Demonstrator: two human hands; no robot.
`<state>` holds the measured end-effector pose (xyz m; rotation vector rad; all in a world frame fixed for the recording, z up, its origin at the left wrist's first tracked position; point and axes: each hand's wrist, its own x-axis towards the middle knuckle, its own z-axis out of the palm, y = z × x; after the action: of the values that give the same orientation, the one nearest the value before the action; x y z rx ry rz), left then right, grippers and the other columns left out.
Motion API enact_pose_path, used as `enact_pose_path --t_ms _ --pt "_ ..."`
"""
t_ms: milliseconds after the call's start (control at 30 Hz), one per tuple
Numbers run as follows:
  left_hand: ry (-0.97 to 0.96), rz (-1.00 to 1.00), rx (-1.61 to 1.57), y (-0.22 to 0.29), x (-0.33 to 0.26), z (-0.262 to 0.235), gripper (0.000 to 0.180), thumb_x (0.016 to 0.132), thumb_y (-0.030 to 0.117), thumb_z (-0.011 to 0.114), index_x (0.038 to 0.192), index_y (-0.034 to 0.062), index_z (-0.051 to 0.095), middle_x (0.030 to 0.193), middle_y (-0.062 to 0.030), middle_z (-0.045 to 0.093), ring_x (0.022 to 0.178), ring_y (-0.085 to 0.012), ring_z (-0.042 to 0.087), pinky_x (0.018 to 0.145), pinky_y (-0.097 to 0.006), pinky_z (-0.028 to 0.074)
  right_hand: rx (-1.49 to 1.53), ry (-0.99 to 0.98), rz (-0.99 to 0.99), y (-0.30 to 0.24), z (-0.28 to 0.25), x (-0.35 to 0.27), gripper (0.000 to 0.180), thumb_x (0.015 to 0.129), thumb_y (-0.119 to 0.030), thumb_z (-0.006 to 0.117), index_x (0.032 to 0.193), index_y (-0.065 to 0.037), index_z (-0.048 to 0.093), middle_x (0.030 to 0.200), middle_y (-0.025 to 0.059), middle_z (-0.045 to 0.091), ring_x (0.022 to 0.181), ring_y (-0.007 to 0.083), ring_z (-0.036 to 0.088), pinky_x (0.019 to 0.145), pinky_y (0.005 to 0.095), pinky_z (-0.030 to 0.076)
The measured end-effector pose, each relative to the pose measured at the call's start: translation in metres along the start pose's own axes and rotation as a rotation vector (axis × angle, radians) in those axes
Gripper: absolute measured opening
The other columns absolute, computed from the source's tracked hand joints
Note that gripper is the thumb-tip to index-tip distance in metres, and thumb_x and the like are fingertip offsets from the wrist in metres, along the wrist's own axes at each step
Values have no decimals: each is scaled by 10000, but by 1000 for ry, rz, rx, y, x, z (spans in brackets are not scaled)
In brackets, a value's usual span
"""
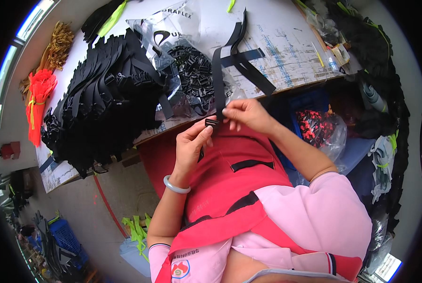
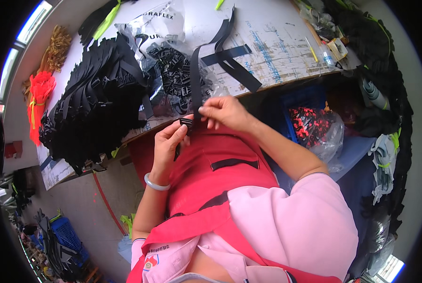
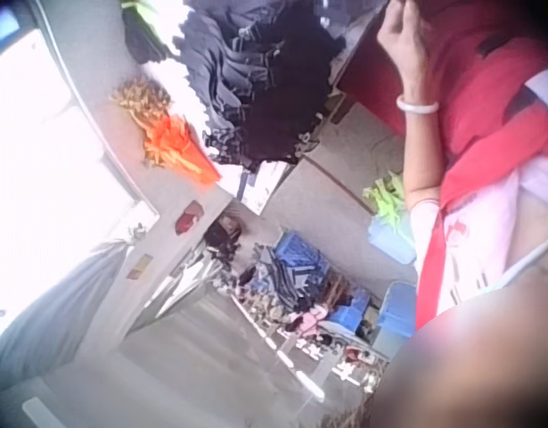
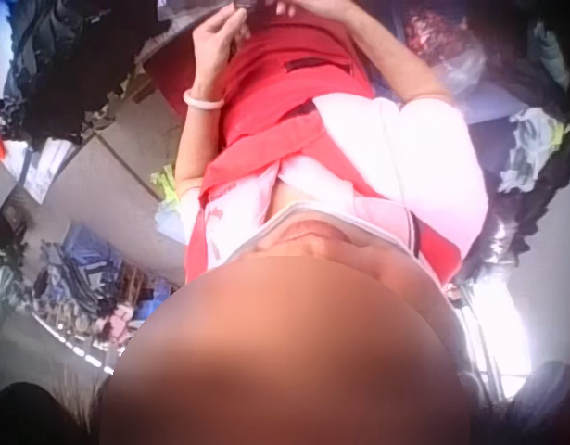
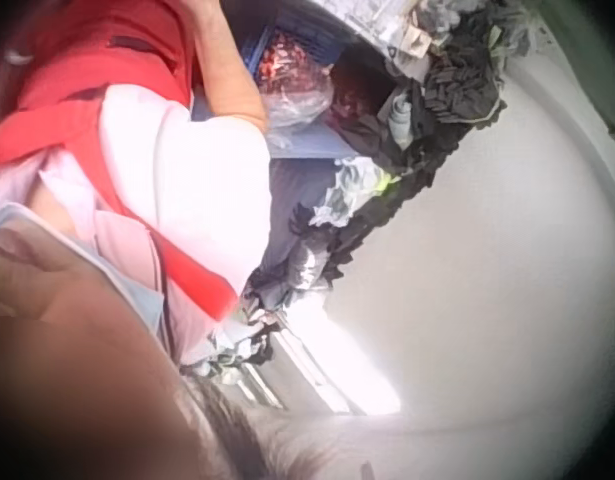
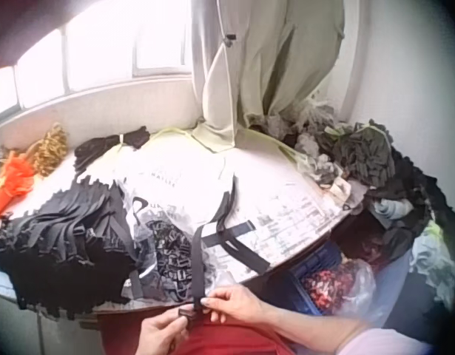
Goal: Bundling black fabric straps with plastic buckles using neon yellow fabric strips in a workshop.
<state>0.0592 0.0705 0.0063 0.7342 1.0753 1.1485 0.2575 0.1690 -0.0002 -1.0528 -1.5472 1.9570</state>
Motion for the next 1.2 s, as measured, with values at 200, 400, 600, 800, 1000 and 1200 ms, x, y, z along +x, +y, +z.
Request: enact_pose_path --t_ms 200,400,600,800,1000,1200 --pt "34 71 142 -10 -6 -23 159 884 44 628 1015 -19 691 899 4 637 596 -14 465 491 -173 342 156 -84 61 24 37 -2 235 925 -271 621 909 -37 637 761 -2 623 637 69 587 580 206 482" --pt "-77 191 720 -22 -32 -44 172 808 59 698 945 -44 688 932 -125 681 767 -191 641 691 -271 488 318 -144 49 -11 27 14 255 921 -267 627 929 -13 650 815 27 654 630 62 589 531 195 478" --pt "-7 -1 1118 -30 -49 -93 164 772 71 694 886 -47 688 884 -159 675 793 -321 659 695 -339 497 301 217 -333 -82 -43 17 285 927 -255 620 965 26 656 818 72 677 531 52 564 474 184 454" --pt "259 288 438 -32 -41 -86 163 896 76 620 997 -43 665 822 21 605 617 -77 517 555 -217 402 84 -24 -123 -53 8 11 225 978 -257 532 989 -37 576 687 18 615 431 28 428 400 173 323" --pt "271 187 184 8 -32 -39 241 942 118 583 1134 -13 648 724 47 602 567 2 467 475 -160 321 74 -305 84 -24 81 -4 207 978 -217 518 902 -32 570 676 32 630 444 35 460 418 180 352" --pt "327 227 227 -5 -35 -40 204 930 92 589 1097 1 667 791 -11 674 593 -19 525 491 -169 400 112 -245 192 -13 85 4 204 981 -233 518 918 -47 574 659 29 623 416 21 451 387 162 327"
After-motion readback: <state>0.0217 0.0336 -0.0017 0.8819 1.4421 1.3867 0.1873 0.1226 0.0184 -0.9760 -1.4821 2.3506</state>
